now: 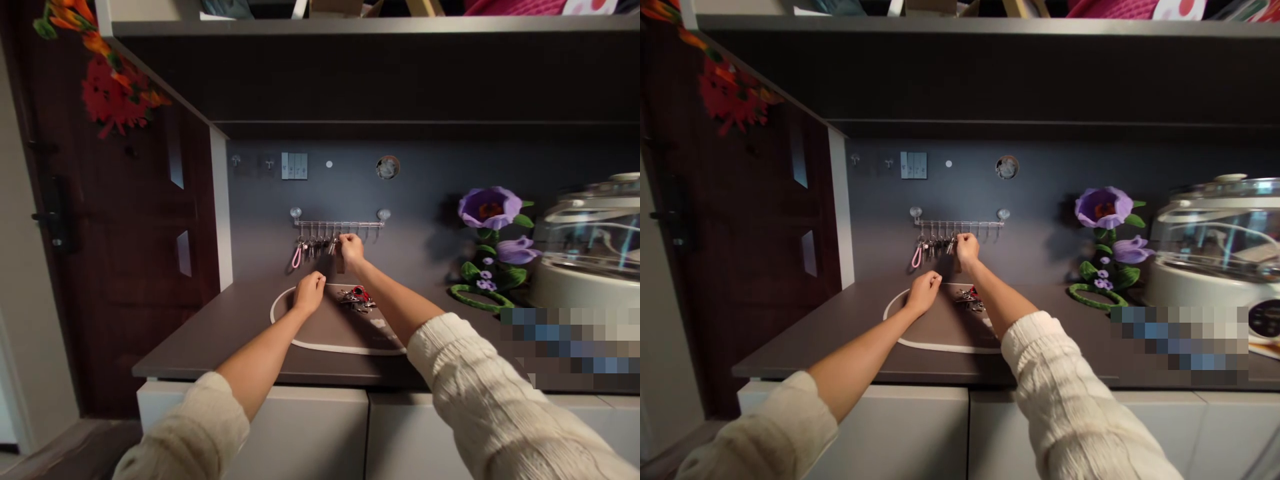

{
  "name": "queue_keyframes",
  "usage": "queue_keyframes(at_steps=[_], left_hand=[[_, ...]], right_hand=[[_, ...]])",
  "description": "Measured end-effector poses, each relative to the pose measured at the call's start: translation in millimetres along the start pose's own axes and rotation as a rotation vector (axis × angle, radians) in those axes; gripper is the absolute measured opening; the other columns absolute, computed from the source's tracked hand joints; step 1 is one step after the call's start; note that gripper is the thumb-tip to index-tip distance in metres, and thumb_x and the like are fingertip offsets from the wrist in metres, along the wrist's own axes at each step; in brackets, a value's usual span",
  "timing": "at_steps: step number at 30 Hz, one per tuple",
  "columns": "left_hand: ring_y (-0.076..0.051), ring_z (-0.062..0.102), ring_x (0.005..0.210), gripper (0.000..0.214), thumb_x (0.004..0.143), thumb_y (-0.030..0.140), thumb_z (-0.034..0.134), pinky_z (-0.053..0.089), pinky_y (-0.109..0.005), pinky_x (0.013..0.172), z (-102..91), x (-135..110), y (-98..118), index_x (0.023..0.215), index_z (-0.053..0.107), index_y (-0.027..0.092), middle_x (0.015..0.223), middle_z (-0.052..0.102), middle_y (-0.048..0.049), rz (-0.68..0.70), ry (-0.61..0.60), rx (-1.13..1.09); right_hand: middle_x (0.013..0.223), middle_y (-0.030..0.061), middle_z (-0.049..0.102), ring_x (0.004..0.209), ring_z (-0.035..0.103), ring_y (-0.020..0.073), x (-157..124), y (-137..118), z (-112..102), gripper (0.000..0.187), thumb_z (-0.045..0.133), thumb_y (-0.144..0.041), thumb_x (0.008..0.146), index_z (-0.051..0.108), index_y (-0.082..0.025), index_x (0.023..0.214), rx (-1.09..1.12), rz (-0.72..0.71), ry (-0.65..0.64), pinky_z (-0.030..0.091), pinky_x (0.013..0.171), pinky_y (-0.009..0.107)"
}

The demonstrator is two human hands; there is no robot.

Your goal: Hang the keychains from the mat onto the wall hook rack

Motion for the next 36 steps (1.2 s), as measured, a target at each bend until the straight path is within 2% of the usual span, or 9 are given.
queue_keyframes(at_steps=[11,22,25,29,36], left_hand=[[-0.014,0.054,0.067,0.023,0.084,0.026,0.039,0.035,-0.024,0.063,2.0,0,0,0.081,0.06,0.018,0.074,0.063,-0.0034,0.007,-0.007,0.015],[-0.013,0.055,0.068,0.022,0.084,0.026,0.04,0.036,-0.024,0.064,2.5,1,-1,0.082,0.06,0.018,0.075,0.064,-0.0033,-0.003,-0.006,0.042],[-0.013,0.055,0.068,0.022,0.085,0.025,0.039,0.036,-0.024,0.064,2.6,1,-2,0.083,0.06,0.018,0.075,0.064,-0.0033,-0.003,-0.002,0.044],[-0.013,0.055,0.068,0.022,0.085,0.026,0.039,0.036,-0.024,0.064,2.3,1,-3,0.083,0.06,0.017,0.074,0.063,-0.0033,-0.004,-0.004,0.037],[-0.012,0.053,0.064,0.021,0.084,0.025,0.04,0.035,-0.024,0.062,1.2,-2,-2,0.081,0.06,0.017,0.069,0.062,-0.002,-0.013,-0.03,0.002]], right_hand=[[0.068,0.0053,0.064,0.064,0.06,0.0153,21,4,17,0.017,0.049,-0.027,0.073,0.062,-0.017,0.07,-0.157,0.017,0.158,0.046,0.064,0.025],[0.071,0.0062,0.065,0.069,0.06,0.0164,12,22,12,0.015,0.051,-0.026,0.07,0.061,-0.017,0.063,-0.213,0.056,0.164,0.043,0.069,0.026],[0.069,0.0043,0.064,0.065,0.058,0.0151,12,27,12,0.014,0.051,-0.026,0.071,0.059,-0.017,0.064,-0.175,0.056,0.14,0.044,0.067,0.026],[0.056,-0.0003,0.058,0.056,0.055,0.0123,14,33,13,0.012,0.051,-0.025,0.073,0.056,-0.017,0.066,-0.075,0.064,0.078,0.045,0.063,0.024],[0.046,-0.0062,0.048,0.041,0.046,0.0083,7,31,6,0.006,0.051,-0.021,0.077,0.049,-0.018,0.072,0.12,0.135,-0.145,0.043,0.047,0.022]])
Point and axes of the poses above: each hand's wrist, its own x-axis towards the middle knuckle, its own z-axis out of the palm, y = z × x, the point moved 2 cm from there along x, towards the middle knuckle
